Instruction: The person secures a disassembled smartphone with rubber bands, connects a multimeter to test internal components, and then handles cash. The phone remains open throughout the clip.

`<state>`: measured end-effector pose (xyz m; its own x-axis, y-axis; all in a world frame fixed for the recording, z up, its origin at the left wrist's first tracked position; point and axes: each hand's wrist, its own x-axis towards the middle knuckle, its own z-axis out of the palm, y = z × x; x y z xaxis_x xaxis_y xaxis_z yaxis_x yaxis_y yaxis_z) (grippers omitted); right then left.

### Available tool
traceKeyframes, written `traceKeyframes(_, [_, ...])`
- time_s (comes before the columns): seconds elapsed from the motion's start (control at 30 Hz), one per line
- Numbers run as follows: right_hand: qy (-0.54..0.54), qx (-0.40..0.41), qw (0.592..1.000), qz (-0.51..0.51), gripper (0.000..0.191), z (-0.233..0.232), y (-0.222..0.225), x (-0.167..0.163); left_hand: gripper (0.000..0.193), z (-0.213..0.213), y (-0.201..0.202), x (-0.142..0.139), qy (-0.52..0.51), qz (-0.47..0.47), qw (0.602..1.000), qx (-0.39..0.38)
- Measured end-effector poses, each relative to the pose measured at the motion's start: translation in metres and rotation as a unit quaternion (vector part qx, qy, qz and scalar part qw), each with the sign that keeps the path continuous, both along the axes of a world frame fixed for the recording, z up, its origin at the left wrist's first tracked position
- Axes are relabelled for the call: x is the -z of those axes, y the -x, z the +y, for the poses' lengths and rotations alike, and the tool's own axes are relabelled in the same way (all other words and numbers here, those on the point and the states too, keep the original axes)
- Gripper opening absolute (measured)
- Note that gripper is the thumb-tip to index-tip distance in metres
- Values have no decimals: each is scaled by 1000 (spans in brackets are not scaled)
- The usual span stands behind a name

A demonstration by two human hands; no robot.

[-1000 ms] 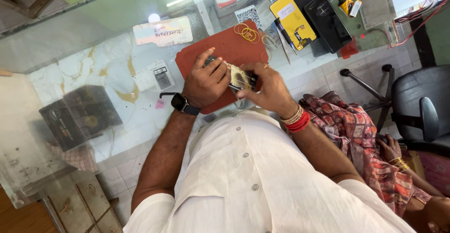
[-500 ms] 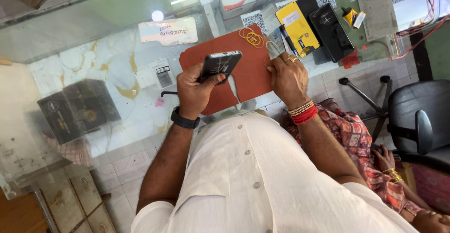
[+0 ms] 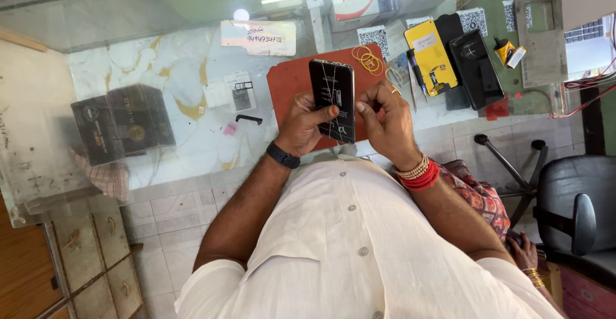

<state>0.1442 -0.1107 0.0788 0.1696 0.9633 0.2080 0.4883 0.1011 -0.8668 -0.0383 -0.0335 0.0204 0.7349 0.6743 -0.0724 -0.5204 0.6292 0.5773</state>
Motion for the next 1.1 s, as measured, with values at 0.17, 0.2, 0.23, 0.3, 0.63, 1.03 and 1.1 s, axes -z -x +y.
traceKeyframes(0.17, [177, -25, 924, 338, 11, 5, -5, 11, 25, -6, -2, 24, 27, -52, 996, 69])
traceKeyframes(0.2, [246, -33, 830, 501, 19, 6, -8, 12, 24, -5, 0, 26, 8, -52, 997, 54])
traceKeyframes(0.23, [185, -95, 825, 526, 20, 4, -12, 11, 22, -1, 2, 27, -12, -52, 998, 38])
traceKeyframes(0.3, [57, -219, 794, 564, 29, 1, -30, 5, 20, 11, 14, 26, -21, -55, 998, 20])
traceKeyframes(0.63, [35, -160, 810, 563, 33, -3, -31, 21, 26, 21, 13, 17, -35, -31, 998, 42])
traceKeyframes(1.03, [86, -73, 945, 306, 82, -4, -44, -5, 36, 32, 14, 9, -40, 46, 998, -10])
traceKeyframes(1.1, [94, -113, 939, 311, 96, -1, -37, -11, 28, 29, 10, 9, -112, 80, 990, -3])
